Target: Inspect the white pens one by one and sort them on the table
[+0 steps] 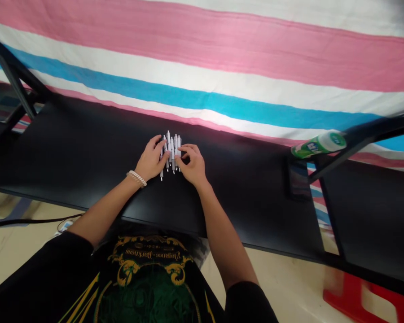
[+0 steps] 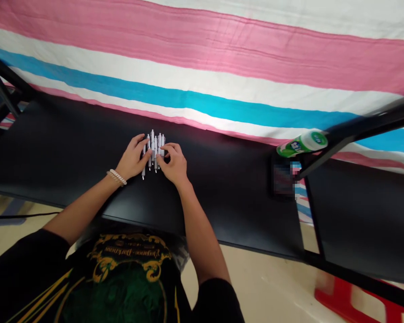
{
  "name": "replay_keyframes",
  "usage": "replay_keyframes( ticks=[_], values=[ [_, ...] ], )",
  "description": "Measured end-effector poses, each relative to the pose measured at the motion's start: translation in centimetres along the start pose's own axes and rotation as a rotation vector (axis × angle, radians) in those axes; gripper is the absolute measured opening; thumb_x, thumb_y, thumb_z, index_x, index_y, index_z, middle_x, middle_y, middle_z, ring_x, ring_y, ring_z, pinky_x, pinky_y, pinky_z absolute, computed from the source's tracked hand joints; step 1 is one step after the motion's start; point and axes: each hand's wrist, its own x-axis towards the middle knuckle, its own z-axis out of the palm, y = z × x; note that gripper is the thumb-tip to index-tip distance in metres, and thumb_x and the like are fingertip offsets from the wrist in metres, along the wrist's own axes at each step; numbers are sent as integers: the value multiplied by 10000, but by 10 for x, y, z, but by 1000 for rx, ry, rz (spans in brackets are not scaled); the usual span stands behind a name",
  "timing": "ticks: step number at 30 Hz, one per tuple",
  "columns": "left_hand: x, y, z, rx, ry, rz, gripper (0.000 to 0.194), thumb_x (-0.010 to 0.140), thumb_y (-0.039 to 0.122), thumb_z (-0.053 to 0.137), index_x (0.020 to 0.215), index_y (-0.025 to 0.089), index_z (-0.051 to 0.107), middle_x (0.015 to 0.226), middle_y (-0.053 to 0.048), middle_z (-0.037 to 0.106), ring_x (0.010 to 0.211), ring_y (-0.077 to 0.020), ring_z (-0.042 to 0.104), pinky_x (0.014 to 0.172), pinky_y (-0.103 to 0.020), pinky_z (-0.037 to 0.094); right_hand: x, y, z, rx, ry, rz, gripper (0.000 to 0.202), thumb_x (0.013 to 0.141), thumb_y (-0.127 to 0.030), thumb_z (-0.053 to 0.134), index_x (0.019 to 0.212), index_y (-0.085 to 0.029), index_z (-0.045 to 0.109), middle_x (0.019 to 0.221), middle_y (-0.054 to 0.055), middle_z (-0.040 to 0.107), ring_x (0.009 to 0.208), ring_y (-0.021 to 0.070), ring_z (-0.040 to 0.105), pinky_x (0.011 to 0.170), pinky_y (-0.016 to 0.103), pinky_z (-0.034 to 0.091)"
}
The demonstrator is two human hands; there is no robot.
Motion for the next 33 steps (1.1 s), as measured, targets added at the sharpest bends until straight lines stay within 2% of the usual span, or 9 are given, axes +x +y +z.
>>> replay_keyframes(
  ticks=[3,5,8,12,18,22,25,29,33],
  values=[
    [12,-3,-1,-30,28,-37,515,943,443,578,1384,177,560,1551,-174,429,1445,-331,392,1202,-507,297,-7,1,-7,22,-98,-28,469,829,-456,713,1230,-232,617,1331,107,542,915,176,660,869,373,566],
    [23,-6,-1,-42,39,-63,528,930,481,592,1372,193,579,1553,-165,444,1433,-334,415,1200,-506,286,-12,0,-11,11,-189,-85,670,762,-513,776,1330,-238,551,1409,134,470,1086,234,637,951,412,552],
    [39,-9,1,-36,9,-53,535,921,478,609,1386,214,579,1541,-157,475,1416,-334,443,1191,-507,274,-18,-4,-12,-102,-258,-165,978,617,-586,868,1436,-240,459,1502,170,367,1342,356,475,1100,532,447],
    [51,-10,4,-35,-27,-27,510,913,448,622,1372,226,603,1493,-146,539,1408,-326,463,1192,-524,247,-24,-11,-2,-232,-253,-162,1179,539,-674,876,1512,-247,363,1557,202,298,1412,458,355,1114,661,357],
    [47,-6,5,-111,-48,-17,405,824,371,712,1204,230,706,1385,-111,636,1378,-312,504,1188,-495,291,-24,-13,6,-257,-253,-145,1159,593,-688,843,1530,-228,338,1542,212,325,1387,457,376,1100,648,367],
    [44,-4,5,-154,-29,-4,339,816,347,714,1128,217,734,1281,-112,686,1258,-302,592,1148,-473,366,-23,-11,5,-240,-245,-153,1022,681,-633,816,1511,-233,371,1522,193,362,1365,416,416,1104,603,393],
    [43,-3,4,-118,-34,34,372,844,359,684,1182,206,717,1287,-127,677,1249,-312,581,1146,-482,356,-23,-11,3,-241,-245,-157,919,726,-603,795,1475,-223,422,1514,183,385,1346,390,446,1101,569,411],
    [44,-3,4,-25,-123,49,497,883,401,629,1347,222,629,1440,-125,585,1343,-338,497,1156,-507,302,-22,-12,1,-247,-247,-159,833,754,-611,770,1442,-254,466,1516,154,414,1347,372,456,1092,561,418],
    [44,-1,3,-10,-166,47,498,898,407,608,1375,264,611,1499,-97,538,1373,-350,458,1148,-513,272,-23,-12,1,-223,-229,-153,780,771,-586,769,1411,-227,505,1476,155,463,1338,351,467,1120,547,413]
  ],
)
